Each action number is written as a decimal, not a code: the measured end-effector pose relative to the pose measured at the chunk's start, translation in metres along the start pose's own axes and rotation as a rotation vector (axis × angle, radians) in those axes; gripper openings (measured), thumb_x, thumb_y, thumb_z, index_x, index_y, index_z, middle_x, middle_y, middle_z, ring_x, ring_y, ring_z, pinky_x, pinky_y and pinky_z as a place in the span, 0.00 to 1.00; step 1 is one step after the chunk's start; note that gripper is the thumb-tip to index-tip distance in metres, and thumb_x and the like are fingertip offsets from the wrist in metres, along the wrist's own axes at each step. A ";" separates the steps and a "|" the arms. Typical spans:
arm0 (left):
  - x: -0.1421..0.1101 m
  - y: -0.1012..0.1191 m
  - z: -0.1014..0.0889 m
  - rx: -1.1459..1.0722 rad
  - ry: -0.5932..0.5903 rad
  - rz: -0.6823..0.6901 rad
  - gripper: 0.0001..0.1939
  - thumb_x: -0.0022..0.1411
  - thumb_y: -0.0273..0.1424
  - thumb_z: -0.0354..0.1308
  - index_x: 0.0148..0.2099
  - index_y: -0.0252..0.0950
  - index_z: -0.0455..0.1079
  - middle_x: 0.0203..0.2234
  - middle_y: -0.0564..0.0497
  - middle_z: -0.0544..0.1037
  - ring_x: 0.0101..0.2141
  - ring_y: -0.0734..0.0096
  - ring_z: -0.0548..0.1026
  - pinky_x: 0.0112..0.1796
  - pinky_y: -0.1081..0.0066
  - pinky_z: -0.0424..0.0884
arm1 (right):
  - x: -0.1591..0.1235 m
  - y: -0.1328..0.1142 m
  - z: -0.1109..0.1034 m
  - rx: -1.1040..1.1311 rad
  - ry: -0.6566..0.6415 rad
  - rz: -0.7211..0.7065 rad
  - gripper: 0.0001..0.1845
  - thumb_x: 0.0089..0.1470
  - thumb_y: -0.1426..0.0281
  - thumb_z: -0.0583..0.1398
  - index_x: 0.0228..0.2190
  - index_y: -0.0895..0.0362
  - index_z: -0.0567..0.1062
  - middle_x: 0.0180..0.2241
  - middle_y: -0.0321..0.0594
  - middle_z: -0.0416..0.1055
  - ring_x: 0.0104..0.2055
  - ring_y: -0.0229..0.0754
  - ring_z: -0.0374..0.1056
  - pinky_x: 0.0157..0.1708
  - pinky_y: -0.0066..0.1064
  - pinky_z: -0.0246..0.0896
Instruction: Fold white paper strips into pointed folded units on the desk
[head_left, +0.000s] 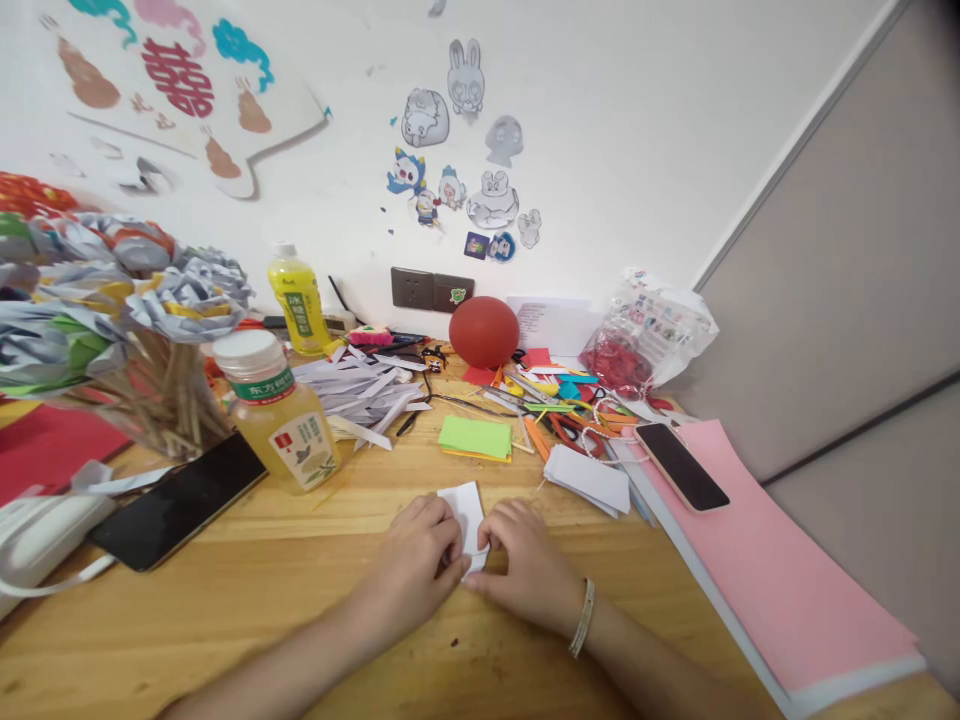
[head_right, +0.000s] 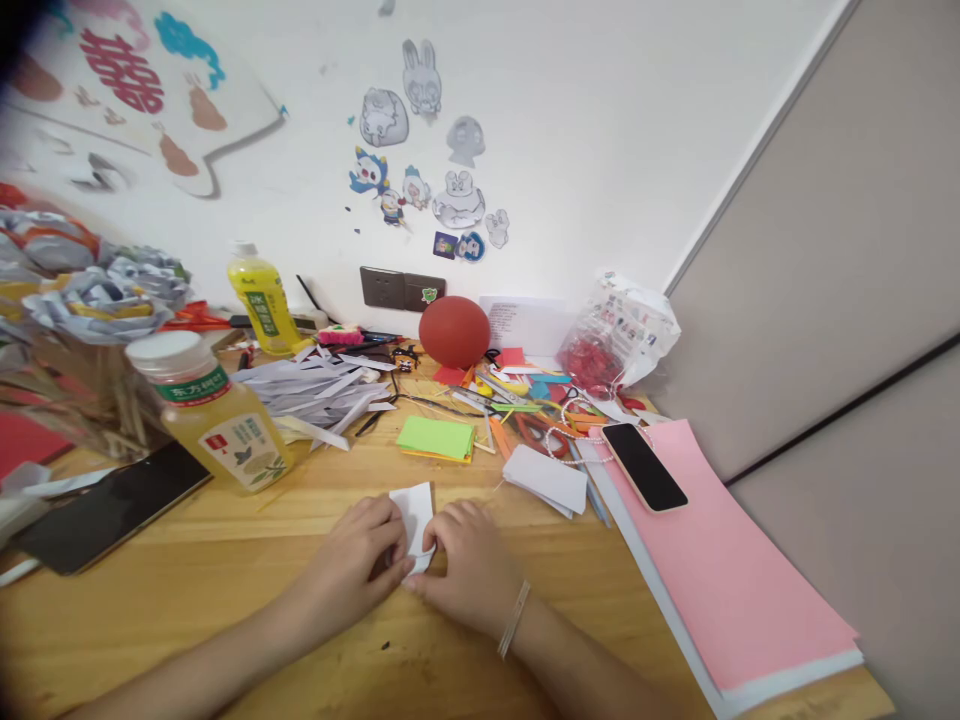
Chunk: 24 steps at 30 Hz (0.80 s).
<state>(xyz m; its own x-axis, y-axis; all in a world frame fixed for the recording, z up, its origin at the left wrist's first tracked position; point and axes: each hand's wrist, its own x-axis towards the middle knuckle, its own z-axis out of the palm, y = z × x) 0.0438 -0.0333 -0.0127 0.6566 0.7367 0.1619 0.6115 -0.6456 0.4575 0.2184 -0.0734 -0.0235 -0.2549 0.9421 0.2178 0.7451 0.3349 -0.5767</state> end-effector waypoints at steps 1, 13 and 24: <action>0.000 0.000 0.000 -0.003 0.000 -0.002 0.05 0.55 0.28 0.57 0.27 0.36 0.66 0.29 0.50 0.69 0.35 0.63 0.66 0.36 0.66 0.62 | -0.001 0.000 0.001 -0.013 -0.002 -0.004 0.20 0.36 0.70 0.70 0.27 0.56 0.65 0.30 0.31 0.63 0.35 0.40 0.57 0.35 0.29 0.48; 0.000 0.000 -0.001 0.006 -0.002 0.010 0.06 0.56 0.29 0.56 0.27 0.36 0.65 0.29 0.50 0.69 0.35 0.63 0.66 0.36 0.66 0.62 | 0.001 0.003 0.001 0.036 0.059 0.065 0.09 0.45 0.79 0.60 0.26 0.56 0.64 0.27 0.32 0.62 0.34 0.39 0.57 0.34 0.30 0.49; 0.001 -0.001 -0.002 0.010 0.018 0.008 0.06 0.55 0.30 0.58 0.27 0.36 0.66 0.30 0.50 0.69 0.35 0.63 0.67 0.36 0.66 0.63 | -0.004 -0.002 0.002 -0.030 0.067 0.069 0.20 0.38 0.71 0.66 0.34 0.55 0.65 0.31 0.33 0.63 0.35 0.41 0.58 0.36 0.32 0.50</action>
<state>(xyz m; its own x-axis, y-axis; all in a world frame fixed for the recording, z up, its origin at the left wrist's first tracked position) 0.0427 -0.0313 -0.0110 0.6534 0.7351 0.1810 0.6111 -0.6532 0.4471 0.2168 -0.0778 -0.0245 -0.1616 0.9594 0.2313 0.7780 0.2680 -0.5682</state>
